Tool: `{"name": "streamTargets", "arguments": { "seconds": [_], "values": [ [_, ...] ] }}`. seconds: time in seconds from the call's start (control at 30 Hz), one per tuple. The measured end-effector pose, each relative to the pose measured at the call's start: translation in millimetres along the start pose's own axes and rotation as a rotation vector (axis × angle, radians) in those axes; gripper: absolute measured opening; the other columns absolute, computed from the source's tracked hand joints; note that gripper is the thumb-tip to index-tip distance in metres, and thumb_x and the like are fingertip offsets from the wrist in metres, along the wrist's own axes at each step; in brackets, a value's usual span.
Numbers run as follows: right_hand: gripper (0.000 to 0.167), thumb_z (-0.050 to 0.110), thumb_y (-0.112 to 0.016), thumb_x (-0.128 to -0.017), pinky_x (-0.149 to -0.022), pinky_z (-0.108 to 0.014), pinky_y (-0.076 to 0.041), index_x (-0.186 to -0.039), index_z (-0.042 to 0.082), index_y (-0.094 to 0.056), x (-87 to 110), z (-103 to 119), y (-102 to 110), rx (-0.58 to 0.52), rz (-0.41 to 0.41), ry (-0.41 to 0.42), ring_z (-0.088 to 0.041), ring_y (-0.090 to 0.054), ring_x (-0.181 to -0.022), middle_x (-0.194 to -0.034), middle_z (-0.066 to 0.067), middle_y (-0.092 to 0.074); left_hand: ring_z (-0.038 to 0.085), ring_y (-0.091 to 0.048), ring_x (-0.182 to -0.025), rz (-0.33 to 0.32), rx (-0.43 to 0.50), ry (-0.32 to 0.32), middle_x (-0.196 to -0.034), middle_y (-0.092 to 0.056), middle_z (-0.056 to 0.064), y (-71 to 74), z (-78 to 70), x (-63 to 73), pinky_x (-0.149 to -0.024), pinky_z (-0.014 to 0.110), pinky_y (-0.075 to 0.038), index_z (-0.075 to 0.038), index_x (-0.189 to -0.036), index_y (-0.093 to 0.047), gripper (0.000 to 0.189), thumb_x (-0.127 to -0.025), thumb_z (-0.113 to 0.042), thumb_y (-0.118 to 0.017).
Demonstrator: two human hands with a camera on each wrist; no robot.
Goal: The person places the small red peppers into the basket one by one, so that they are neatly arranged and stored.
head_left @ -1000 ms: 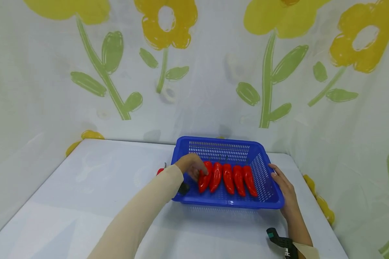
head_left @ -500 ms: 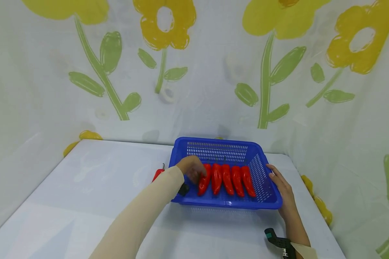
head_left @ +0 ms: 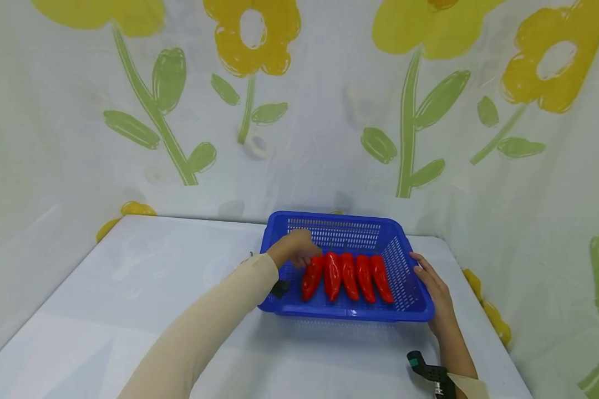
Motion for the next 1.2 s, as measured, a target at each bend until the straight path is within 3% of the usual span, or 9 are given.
{"name": "streamTargets", "arguments": {
  "seconds": [0.13, 0.23, 0.47, 0.7, 1.0, 1.2],
  "values": [
    [0.057, 0.058, -0.044, -0.101, -0.087, -0.031, -0.056, -0.154, 0.040, -0.035, 0.2, -0.8, -0.5, 0.001, -0.002, 0.003, -0.038, -0.035, -0.140, -0.164, -0.007, -0.022, 0.029, -0.073, -0.082, 0.018, 0.030, -0.113, -0.085, -0.071, 0.015, 0.7, -1.9, 9.7, -0.078, 0.037, -0.060, 0.006, -0.099, -0.068, 0.026, -0.094, -0.019, -0.068],
    [0.057, 0.058, -0.045, -0.101, -0.086, -0.029, -0.056, -0.154, 0.040, -0.035, 0.1, -1.1, -0.4, -0.001, -0.007, 0.003, -0.038, -0.035, -0.140, -0.164, -0.007, -0.022, 0.024, -0.073, -0.078, 0.007, 0.069, -0.187, -0.083, -0.072, 0.013, 4.6, -1.4, 17.8, -0.074, 0.034, -0.060, 0.008, -0.104, -0.070, 0.027, -0.094, -0.017, -0.066],
    [0.056, 0.056, -0.047, -0.101, -0.086, -0.034, -0.057, -0.154, 0.040, -0.036, 1.1, -1.8, -2.0, -0.036, -0.006, -0.017, -0.039, -0.036, -0.139, -0.163, -0.008, -0.024, 0.026, -0.073, -0.085, -0.024, 0.252, -0.300, -0.097, -0.073, 0.018, 14.1, 16.3, 26.5, -0.079, 0.036, -0.060, 0.006, -0.113, -0.070, 0.029, -0.096, -0.016, -0.066],
    [0.057, 0.057, -0.047, -0.101, -0.086, -0.034, -0.057, -0.154, 0.041, -0.035, 1.3, -1.9, -0.2, -0.031, -0.011, -0.012, -0.039, -0.035, -0.139, -0.163, -0.008, -0.022, 0.019, -0.071, -0.085, -0.067, 0.403, -0.428, -0.095, -0.072, 0.009, 24.8, 28.5, 47.3, -0.079, 0.032, -0.059, 0.001, -0.113, -0.069, 0.025, -0.098, -0.019, -0.065],
    [0.058, 0.057, -0.045, -0.101, -0.094, -0.043, -0.051, -0.155, 0.040, -0.032, 2.5, -3.3, -0.1, 0.001, -0.012, -0.021, -0.039, -0.032, -0.142, -0.164, -0.008, -0.021, 0.020, -0.071, -0.090, -0.199, 0.529, -0.424, -0.099, -0.072, 0.008, 30.0, 60.9, 63.3, -0.092, 0.043, -0.055, -0.007, -0.114, -0.070, 0.025, -0.099, -0.025, -0.064],
    [0.058, 0.057, -0.046, -0.101, -0.093, -0.041, -0.052, -0.155, 0.040, -0.033, 1.8, -1.3, -2.1, 0.004, -0.016, -0.018, -0.038, -0.033, -0.141, -0.164, -0.007, -0.022, 0.028, -0.069, -0.099, -0.277, 0.628, -0.457, -0.108, -0.069, 0.017, 34.8, 93.4, 72.7, -0.092, 0.040, -0.055, 0.000, -0.120, -0.065, 0.033, -0.100, -0.027, -0.063]
  ]
}}
Point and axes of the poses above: each hand's wrist, its own x-axis away from the middle knuckle, its own y-axis out of the back of the hand, z = x × y, the point moved 3 cm from there along -x, towards the middle knuckle
